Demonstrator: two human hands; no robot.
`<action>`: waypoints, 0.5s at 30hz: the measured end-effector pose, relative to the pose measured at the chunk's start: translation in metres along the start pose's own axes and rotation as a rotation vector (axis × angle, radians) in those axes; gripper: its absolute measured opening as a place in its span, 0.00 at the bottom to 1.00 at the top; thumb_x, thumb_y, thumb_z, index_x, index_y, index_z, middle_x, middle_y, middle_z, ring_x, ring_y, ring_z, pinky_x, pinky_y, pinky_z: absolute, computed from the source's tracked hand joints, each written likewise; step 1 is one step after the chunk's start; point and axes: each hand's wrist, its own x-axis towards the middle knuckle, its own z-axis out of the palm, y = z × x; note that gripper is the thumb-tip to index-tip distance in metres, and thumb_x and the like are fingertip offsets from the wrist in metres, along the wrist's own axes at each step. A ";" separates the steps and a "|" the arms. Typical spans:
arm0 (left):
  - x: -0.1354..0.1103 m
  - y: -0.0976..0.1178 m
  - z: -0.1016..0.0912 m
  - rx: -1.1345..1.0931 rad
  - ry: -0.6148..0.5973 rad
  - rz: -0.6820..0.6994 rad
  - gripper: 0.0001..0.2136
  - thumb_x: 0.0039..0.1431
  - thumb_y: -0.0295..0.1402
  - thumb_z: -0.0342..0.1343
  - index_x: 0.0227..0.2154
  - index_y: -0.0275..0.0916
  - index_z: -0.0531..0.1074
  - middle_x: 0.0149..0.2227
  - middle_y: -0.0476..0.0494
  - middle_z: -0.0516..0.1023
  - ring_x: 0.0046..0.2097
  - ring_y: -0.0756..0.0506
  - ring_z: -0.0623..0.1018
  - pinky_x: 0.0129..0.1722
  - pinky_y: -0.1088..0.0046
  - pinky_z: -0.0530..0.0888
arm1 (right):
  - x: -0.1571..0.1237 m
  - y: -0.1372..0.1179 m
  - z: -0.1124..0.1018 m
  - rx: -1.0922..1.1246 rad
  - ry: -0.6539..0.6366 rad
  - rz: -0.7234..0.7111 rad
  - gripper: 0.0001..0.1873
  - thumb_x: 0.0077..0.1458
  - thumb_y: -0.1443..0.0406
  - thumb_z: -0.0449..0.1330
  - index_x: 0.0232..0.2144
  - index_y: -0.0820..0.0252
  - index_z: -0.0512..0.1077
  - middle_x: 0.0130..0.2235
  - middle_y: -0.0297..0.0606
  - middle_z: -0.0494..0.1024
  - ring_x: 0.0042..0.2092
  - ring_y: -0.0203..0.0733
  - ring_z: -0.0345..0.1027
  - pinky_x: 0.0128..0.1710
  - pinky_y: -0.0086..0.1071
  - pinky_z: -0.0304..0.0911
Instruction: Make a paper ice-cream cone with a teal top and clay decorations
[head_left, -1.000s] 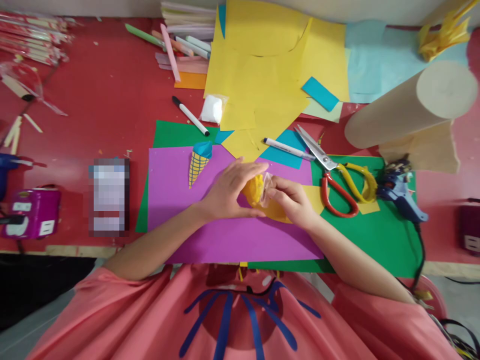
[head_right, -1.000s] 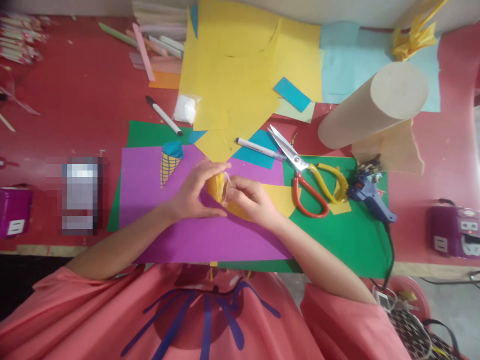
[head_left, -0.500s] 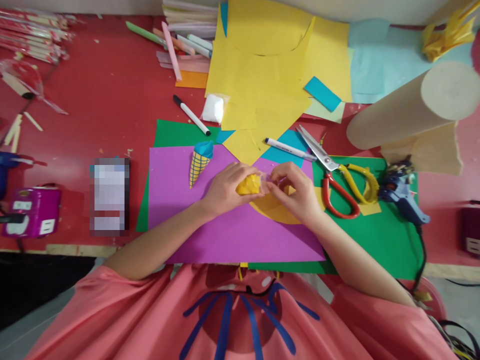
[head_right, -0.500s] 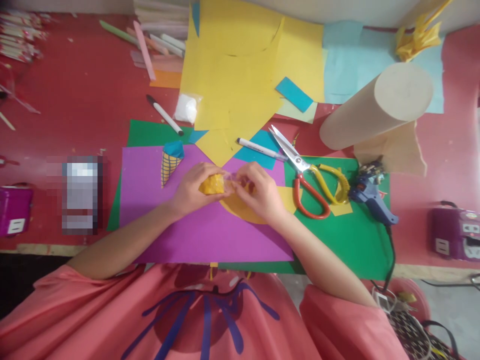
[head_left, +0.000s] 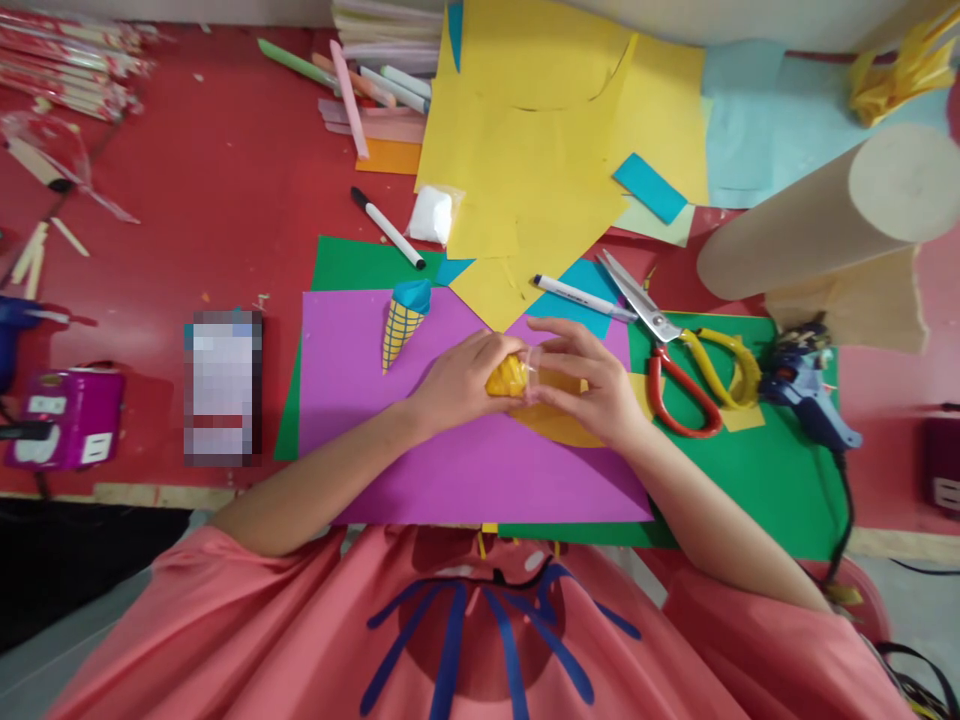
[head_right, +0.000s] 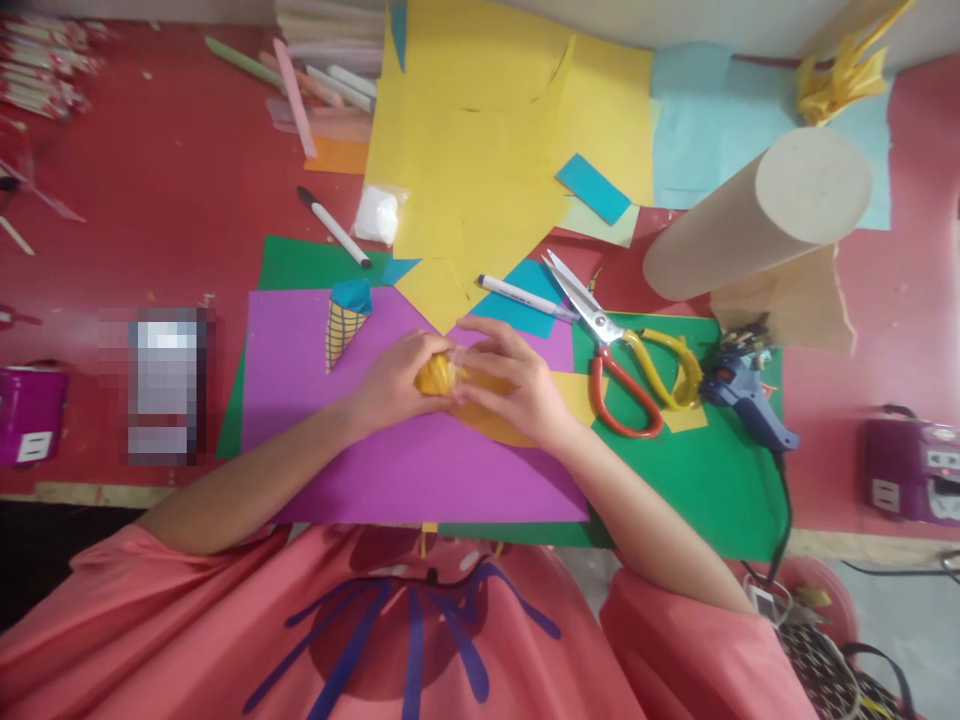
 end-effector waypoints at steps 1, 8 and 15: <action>0.000 0.000 0.000 0.018 -0.024 -0.013 0.22 0.55 0.50 0.62 0.44 0.40 0.68 0.40 0.44 0.78 0.42 0.44 0.77 0.38 0.70 0.72 | -0.001 0.000 0.001 0.006 0.002 -0.008 0.14 0.56 0.61 0.66 0.46 0.50 0.78 0.59 0.44 0.71 0.48 0.44 0.75 0.50 0.44 0.73; -0.001 0.000 0.000 0.051 -0.053 0.026 0.17 0.58 0.48 0.59 0.41 0.40 0.69 0.37 0.45 0.77 0.40 0.45 0.76 0.36 0.70 0.70 | -0.004 0.000 0.010 -0.080 0.035 -0.025 0.09 0.57 0.61 0.65 0.41 0.53 0.77 0.57 0.46 0.73 0.50 0.46 0.73 0.49 0.44 0.73; 0.001 0.001 0.001 0.050 0.007 0.031 0.19 0.60 0.51 0.56 0.42 0.39 0.69 0.37 0.45 0.77 0.38 0.45 0.77 0.35 0.71 0.69 | -0.003 -0.002 0.012 -0.102 0.111 -0.054 0.03 0.59 0.64 0.63 0.37 0.54 0.77 0.52 0.44 0.76 0.46 0.42 0.74 0.46 0.42 0.73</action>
